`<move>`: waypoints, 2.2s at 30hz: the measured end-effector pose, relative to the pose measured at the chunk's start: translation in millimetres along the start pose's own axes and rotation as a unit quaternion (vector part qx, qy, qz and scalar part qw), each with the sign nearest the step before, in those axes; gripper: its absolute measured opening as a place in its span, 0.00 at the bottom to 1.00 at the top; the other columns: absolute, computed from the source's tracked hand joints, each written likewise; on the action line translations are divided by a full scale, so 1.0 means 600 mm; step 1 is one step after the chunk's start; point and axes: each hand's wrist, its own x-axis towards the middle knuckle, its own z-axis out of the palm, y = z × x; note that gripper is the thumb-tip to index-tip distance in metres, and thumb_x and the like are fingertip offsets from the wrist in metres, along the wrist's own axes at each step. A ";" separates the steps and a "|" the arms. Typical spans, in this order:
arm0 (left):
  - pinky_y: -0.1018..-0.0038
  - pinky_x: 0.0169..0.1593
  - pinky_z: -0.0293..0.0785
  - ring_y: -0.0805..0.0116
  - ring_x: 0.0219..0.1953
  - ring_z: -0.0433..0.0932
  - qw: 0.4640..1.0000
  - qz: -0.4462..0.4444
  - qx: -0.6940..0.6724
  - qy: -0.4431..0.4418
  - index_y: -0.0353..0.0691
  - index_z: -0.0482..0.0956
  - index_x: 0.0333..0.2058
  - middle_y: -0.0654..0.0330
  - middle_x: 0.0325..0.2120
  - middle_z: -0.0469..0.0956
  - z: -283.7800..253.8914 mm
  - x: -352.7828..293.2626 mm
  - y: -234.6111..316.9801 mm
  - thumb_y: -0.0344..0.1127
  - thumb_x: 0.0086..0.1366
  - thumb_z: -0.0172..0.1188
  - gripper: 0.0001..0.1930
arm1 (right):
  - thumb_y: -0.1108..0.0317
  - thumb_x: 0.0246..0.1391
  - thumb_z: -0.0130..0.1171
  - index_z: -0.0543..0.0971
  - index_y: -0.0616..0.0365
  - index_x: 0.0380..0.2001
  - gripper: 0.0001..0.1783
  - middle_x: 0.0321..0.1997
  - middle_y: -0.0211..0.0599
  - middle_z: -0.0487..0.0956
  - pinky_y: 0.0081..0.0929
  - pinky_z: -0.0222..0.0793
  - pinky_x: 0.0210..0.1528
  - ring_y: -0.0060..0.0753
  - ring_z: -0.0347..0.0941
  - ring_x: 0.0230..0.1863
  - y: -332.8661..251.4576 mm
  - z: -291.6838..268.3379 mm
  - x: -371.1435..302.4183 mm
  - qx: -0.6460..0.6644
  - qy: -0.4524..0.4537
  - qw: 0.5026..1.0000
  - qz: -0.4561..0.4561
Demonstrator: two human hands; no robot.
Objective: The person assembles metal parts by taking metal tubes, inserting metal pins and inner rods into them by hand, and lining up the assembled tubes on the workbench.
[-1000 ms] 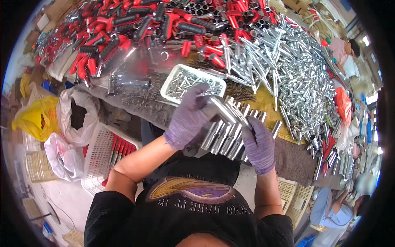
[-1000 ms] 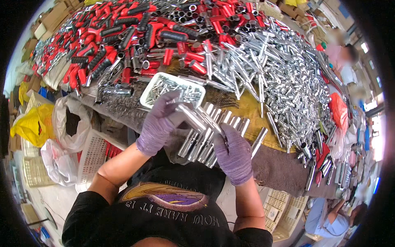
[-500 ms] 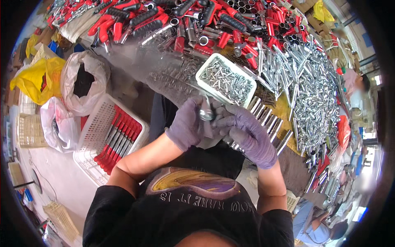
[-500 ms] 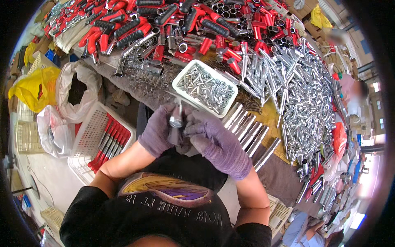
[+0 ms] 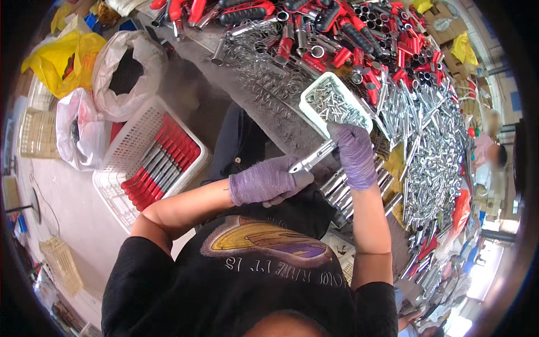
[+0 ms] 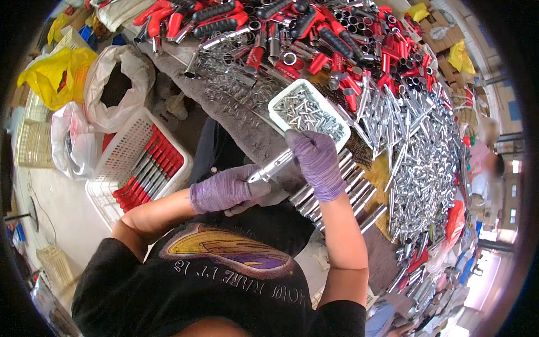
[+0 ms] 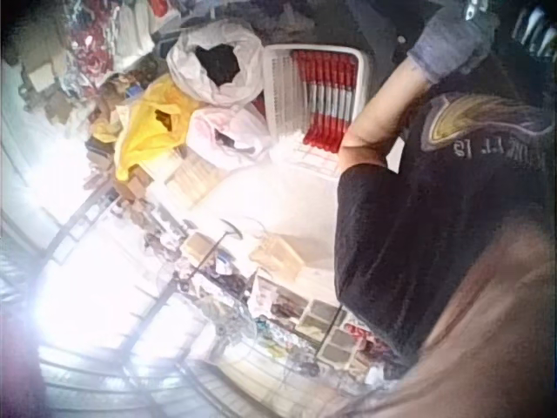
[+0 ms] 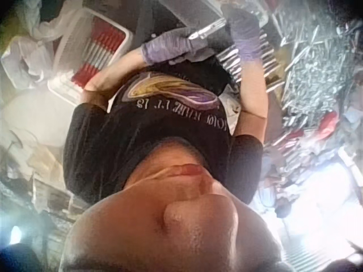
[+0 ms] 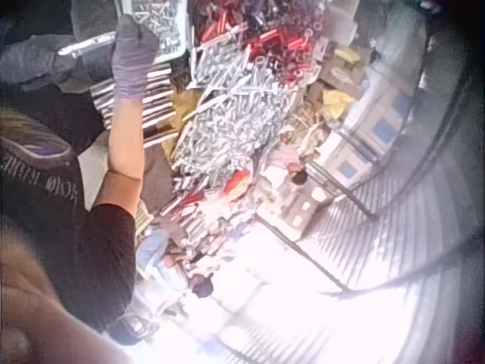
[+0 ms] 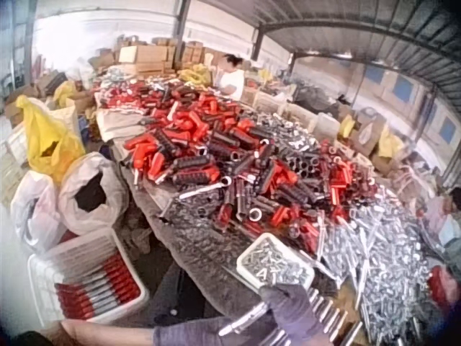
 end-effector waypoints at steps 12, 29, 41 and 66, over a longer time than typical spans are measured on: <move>0.83 0.13 0.53 0.80 0.10 0.58 0.965 0.134 -0.004 0.227 0.36 0.59 0.56 0.66 0.13 0.65 -0.052 -0.074 -0.096 0.66 0.64 0.40 0.37 | 0.62 0.52 0.51 0.70 0.53 0.45 0.17 0.42 0.41 0.74 0.39 0.74 0.38 0.42 0.76 0.43 0.002 0.121 0.072 -0.525 -0.091 0.823 -0.197; 0.83 0.19 0.56 0.81 0.15 0.61 0.948 0.087 0.006 0.307 0.42 0.71 0.38 0.69 0.17 0.66 -0.075 -0.033 -0.077 0.48 0.65 0.54 0.15 | 0.61 0.55 0.55 0.76 0.56 0.40 0.13 0.36 0.45 0.76 0.37 0.68 0.44 0.48 0.72 0.42 0.000 0.035 0.065 -0.246 0.063 0.929 -0.269; 0.72 0.32 0.69 0.68 0.26 0.72 0.741 0.276 0.352 0.500 0.37 0.70 0.41 0.60 0.23 0.71 -0.174 0.082 0.044 0.44 0.55 0.66 0.21 | 0.69 0.50 0.59 0.76 0.57 0.40 0.12 0.38 0.43 0.73 0.34 0.70 0.42 0.42 0.73 0.38 0.021 0.034 0.096 -0.213 0.083 0.934 -0.274; 0.61 0.43 0.71 0.51 0.40 0.77 0.711 0.223 0.531 0.403 0.42 0.73 0.43 0.51 0.35 0.77 -0.192 0.171 0.180 0.56 0.53 0.62 0.26 | 0.76 0.43 0.54 0.76 0.55 0.35 0.12 0.41 0.38 0.76 0.34 0.67 0.50 0.41 0.70 0.46 -0.009 -0.064 0.150 -0.401 -0.015 0.790 -0.463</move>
